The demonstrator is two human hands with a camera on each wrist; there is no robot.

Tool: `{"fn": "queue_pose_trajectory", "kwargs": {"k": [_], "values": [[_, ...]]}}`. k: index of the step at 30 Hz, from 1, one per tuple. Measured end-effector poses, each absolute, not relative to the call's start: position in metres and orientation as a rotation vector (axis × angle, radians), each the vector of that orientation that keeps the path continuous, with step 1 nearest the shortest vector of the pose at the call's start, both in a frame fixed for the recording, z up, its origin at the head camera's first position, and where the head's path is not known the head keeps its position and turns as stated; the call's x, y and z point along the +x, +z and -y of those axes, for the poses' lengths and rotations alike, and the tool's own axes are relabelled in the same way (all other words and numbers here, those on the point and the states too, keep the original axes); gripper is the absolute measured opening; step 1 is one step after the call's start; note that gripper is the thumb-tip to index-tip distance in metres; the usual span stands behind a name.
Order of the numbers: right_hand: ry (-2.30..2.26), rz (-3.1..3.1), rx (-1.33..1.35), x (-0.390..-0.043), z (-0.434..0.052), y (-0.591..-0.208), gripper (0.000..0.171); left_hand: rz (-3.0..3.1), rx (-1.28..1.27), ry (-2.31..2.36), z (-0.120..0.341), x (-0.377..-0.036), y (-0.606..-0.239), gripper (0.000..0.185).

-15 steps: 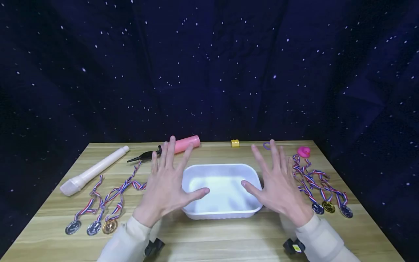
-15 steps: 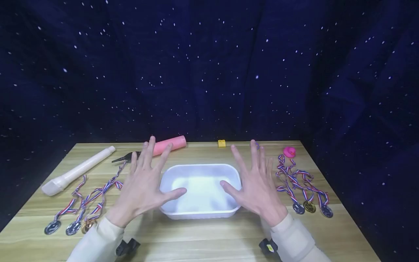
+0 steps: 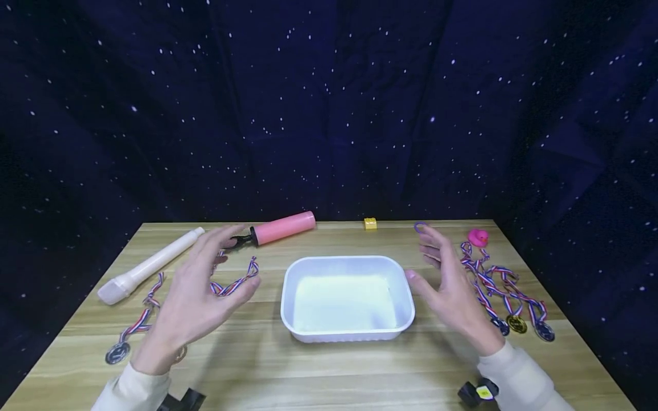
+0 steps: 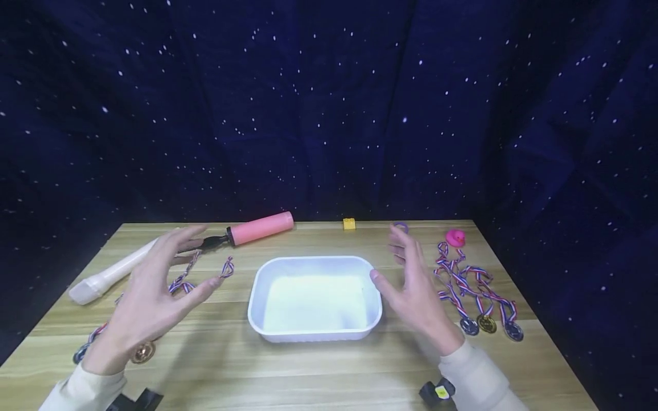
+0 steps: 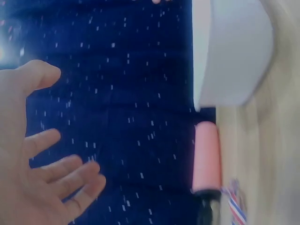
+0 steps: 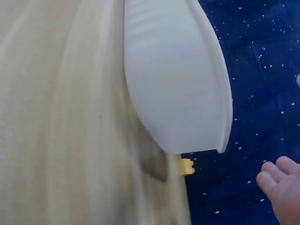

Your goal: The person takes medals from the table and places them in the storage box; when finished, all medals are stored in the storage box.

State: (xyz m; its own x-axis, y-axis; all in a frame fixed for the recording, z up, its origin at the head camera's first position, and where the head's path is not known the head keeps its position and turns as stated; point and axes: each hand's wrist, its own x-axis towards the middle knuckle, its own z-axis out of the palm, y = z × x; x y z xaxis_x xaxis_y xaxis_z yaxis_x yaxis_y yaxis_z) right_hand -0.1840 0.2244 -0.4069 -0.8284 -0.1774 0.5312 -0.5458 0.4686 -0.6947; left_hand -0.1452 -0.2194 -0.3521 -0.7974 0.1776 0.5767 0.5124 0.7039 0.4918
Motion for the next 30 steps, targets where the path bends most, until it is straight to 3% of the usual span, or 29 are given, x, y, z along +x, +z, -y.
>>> {"fn": "queue_pose_trajectory", "kwargs": {"k": [16, 24, 30], "values": [[1.935, 2.090, 0.764, -0.180, -0.227, -0.451, 0.068, 2.408, -0.443, -1.293, 0.288, -0.102, -0.426, 0.062], [2.120, 1.977, 0.900, -0.182, -0.230, -0.470, 0.067, 2.459, -0.437, -0.976, 0.305, -0.090, -0.445, 0.064], [2.176, 2.013, 0.857, -0.181, -0.231, -0.477, 0.068, 2.492, -0.323, -0.781, 0.319, -0.087, -0.454, 0.053]]}}
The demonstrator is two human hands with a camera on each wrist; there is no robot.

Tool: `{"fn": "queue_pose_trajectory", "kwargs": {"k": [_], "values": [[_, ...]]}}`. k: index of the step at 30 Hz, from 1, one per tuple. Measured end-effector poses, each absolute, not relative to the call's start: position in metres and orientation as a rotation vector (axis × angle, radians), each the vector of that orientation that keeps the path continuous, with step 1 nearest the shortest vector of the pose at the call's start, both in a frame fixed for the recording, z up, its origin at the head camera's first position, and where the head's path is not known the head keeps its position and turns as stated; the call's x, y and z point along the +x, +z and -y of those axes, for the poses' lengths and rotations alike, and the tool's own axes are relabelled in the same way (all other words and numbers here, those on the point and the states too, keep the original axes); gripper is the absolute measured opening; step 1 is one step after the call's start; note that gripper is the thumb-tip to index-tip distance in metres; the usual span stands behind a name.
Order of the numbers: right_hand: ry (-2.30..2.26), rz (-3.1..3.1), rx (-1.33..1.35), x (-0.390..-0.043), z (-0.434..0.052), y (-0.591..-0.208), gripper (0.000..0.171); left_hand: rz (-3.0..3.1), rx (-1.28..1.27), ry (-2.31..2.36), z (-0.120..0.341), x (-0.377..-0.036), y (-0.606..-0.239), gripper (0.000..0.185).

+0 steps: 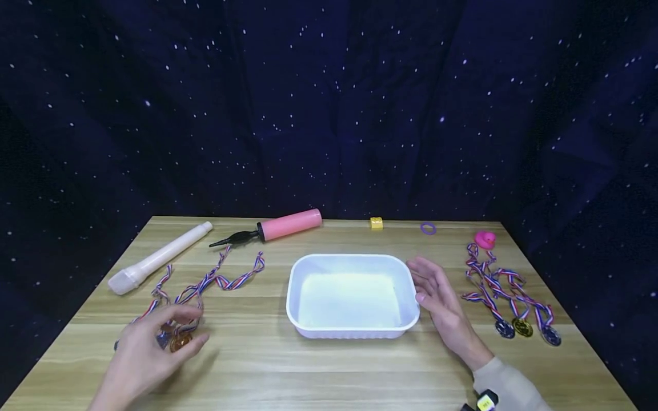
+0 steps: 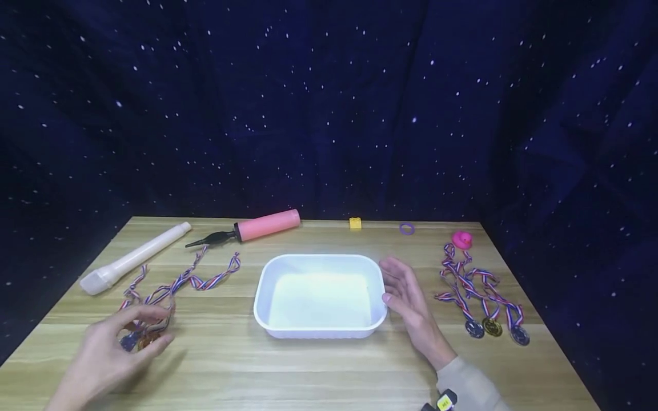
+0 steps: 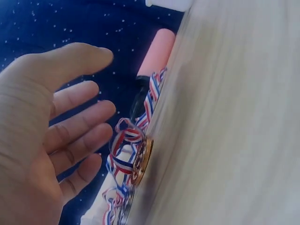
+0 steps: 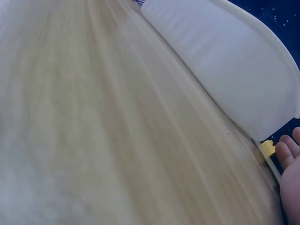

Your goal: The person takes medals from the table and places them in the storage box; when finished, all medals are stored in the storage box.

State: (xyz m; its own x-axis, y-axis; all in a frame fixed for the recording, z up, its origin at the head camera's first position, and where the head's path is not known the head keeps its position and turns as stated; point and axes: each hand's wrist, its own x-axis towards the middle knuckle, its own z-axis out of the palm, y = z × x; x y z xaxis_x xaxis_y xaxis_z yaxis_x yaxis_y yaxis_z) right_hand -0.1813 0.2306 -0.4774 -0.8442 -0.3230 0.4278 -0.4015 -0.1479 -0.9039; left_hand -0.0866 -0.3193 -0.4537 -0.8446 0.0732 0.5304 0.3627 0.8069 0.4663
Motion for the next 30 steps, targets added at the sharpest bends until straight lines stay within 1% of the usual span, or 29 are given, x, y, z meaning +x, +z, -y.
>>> {"fn": "queue_pose_trajectory", "kwargs": {"k": [4, 7, 14, 23, 27, 30], "values": [[2.178, 2.009, 0.848, -0.181, -0.230, -0.480, 0.068, 2.532, -0.255, -0.760, 0.328, -0.084, -0.455, 0.049], [2.174, 1.994, 0.846, -0.181, -0.230, -0.480, 0.068, 2.562, -0.249, -0.756, 0.333, -0.084, -0.456, 0.048], [2.169, 2.018, 0.829, -0.181, -0.230, -0.481, 0.067, 2.636, -0.314, -0.757, 0.336, -0.083, -0.458, 0.048], [2.153, 2.047, 0.802, -0.181, -0.231, -0.481, 0.067, 2.652, -0.401, -0.912, 0.334, -0.085, -0.461, 0.058], [2.136, 2.046, 0.816, -0.181, -0.230, -0.481, 0.065, 2.633, -0.472, -1.065, 0.334, -0.085, -0.464, 0.057], [2.125, 2.049, 0.822, -0.181, -0.229, -0.481, 0.064, 2.628, -0.463, -1.134, 0.333, -0.085, -0.465, 0.056]]}}
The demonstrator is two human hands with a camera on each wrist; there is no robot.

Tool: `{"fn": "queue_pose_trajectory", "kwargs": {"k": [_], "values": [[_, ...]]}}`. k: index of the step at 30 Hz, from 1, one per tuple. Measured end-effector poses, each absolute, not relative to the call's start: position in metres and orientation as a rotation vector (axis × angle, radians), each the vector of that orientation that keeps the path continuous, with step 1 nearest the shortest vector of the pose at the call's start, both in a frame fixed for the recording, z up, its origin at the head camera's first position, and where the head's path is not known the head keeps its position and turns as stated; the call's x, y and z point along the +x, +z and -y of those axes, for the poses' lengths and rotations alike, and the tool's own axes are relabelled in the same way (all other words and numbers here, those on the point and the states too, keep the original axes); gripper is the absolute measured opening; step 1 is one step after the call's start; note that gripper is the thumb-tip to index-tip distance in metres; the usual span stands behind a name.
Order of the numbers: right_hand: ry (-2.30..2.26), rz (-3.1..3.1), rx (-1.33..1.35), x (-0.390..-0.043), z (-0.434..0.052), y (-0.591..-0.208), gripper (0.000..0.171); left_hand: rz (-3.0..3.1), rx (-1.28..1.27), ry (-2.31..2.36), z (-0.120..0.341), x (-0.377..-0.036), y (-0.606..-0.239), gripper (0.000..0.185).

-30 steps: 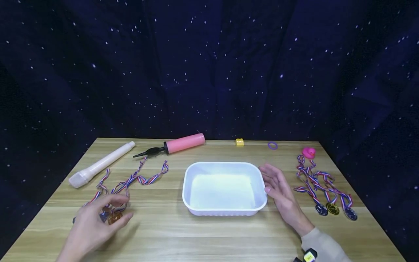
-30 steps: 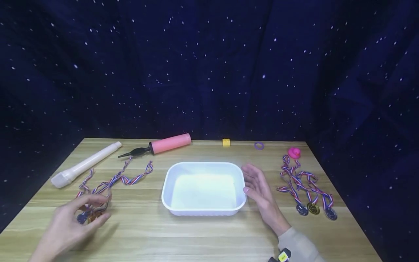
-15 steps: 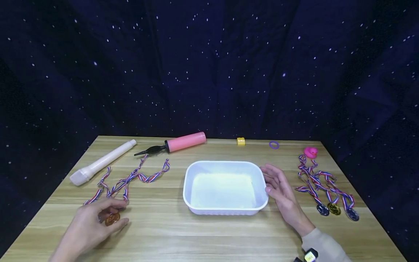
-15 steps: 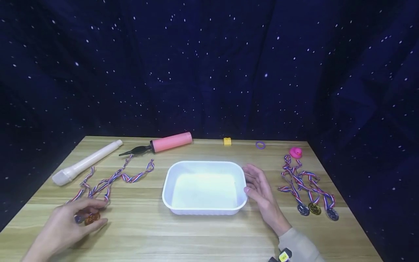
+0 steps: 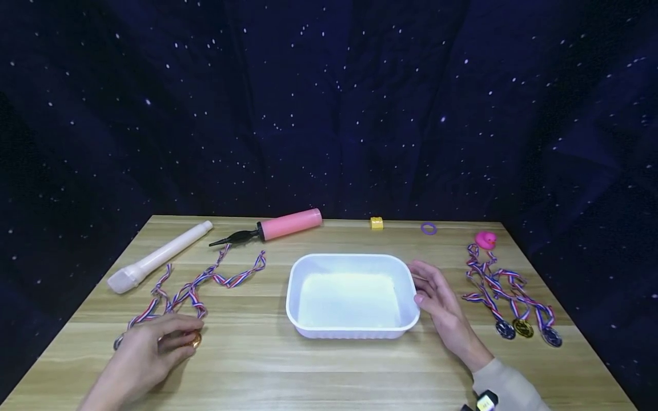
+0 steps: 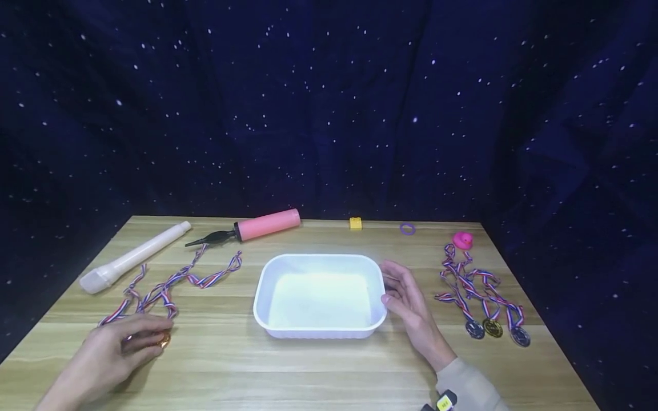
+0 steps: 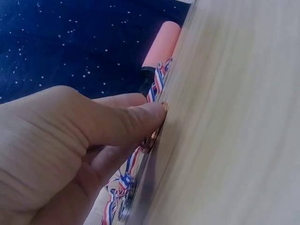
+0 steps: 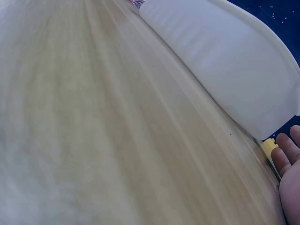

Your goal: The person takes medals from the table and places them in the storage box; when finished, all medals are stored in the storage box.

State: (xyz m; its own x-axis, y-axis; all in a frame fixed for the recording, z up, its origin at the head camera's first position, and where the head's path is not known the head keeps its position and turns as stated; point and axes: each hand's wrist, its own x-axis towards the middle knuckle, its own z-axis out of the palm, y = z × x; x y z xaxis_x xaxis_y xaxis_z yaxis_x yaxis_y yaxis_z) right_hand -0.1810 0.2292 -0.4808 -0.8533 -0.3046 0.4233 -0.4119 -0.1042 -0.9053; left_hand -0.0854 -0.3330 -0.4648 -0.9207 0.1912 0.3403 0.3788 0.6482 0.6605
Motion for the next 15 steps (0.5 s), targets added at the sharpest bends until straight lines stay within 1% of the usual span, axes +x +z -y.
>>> {"fn": "queue_pose_trajectory", "kwargs": {"k": [6, 12, 15], "values": [[2.113, 2.051, 0.813, -0.1807, -0.2280, -0.4802, 0.062, 2.652, -0.377, -1.001, 0.3314, -0.0842, -0.4626, 0.050], [2.116, 2.064, 0.817, -0.1819, -0.2297, -0.4824, 0.062, 2.594, -0.397, -0.707, 0.3340, -0.0880, -0.4673, 0.053], [2.118, 2.073, 0.811, -0.1816, -0.2303, -0.4825, 0.063, 2.588, -0.388, -0.650, 0.3361, -0.0893, -0.4701, 0.053]]}}
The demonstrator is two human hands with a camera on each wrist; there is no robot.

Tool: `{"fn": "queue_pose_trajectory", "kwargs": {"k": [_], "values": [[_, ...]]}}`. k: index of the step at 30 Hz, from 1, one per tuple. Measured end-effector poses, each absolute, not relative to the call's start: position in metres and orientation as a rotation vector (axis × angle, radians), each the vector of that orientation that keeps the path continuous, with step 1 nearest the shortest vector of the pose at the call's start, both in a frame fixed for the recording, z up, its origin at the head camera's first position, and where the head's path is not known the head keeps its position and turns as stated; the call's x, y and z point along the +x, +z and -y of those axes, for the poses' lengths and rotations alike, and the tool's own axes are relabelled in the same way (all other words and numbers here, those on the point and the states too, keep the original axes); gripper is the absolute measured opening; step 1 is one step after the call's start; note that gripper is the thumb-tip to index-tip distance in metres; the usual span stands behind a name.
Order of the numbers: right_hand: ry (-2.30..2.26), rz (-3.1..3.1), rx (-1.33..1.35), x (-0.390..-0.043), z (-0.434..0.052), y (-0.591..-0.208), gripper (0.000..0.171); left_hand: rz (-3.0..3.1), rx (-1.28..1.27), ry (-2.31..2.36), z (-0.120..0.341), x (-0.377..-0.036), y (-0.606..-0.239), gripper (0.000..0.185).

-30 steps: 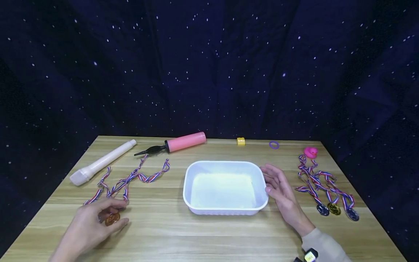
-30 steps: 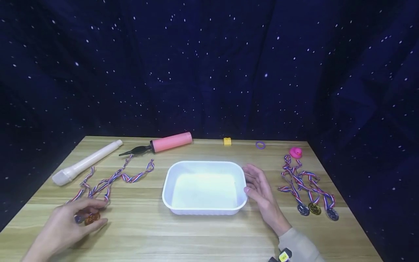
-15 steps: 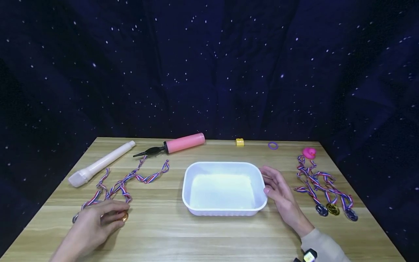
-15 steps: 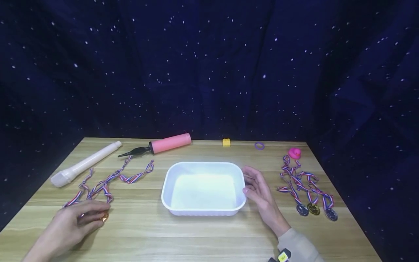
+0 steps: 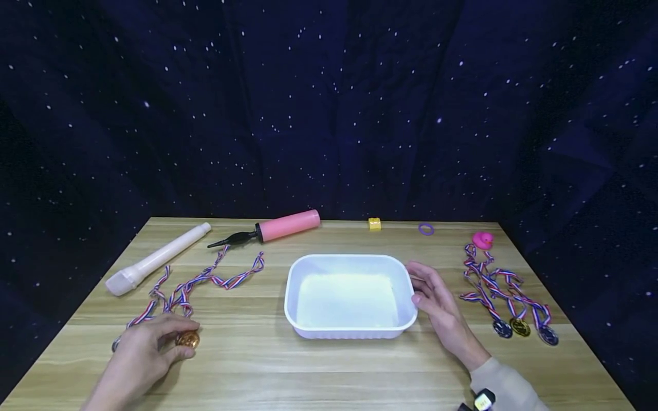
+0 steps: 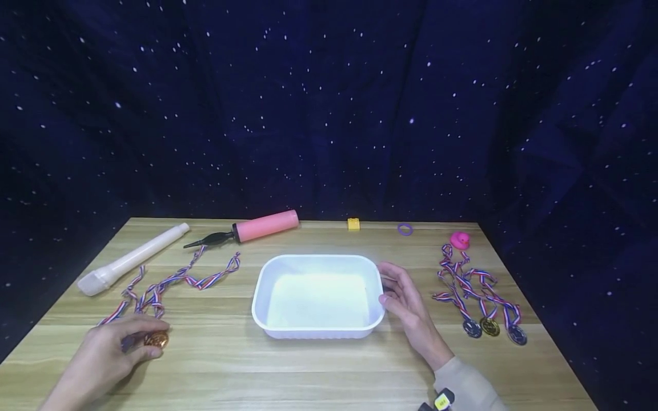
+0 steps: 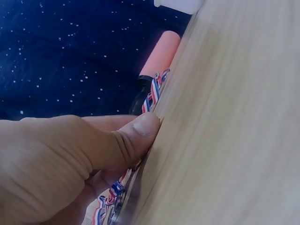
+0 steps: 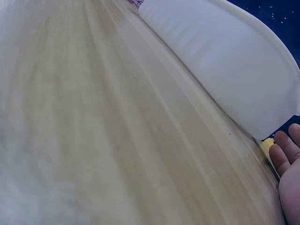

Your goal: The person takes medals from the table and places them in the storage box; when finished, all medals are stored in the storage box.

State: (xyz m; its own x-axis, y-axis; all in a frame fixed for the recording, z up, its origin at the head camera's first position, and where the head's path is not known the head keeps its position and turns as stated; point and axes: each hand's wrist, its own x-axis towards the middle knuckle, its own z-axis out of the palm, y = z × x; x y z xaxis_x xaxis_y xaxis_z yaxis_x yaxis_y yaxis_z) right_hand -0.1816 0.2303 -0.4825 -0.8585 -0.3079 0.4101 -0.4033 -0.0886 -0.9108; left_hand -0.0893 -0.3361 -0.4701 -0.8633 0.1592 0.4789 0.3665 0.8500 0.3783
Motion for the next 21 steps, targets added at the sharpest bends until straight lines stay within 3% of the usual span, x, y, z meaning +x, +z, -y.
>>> {"fn": "queue_pose_trajectory", "kwargs": {"k": [7, 21], "values": [[2.100, 2.085, 0.802, -0.1804, -0.2299, -0.4804, 0.060, 2.621, -0.314, -0.605, 0.3396, -0.0906, -0.4713, 0.046], [2.107, 2.105, 0.778, -0.1806, -0.2292, -0.4793, 0.059, 2.662, -0.307, -0.856, 0.3300, -0.0889, -0.4667, 0.053]]}}
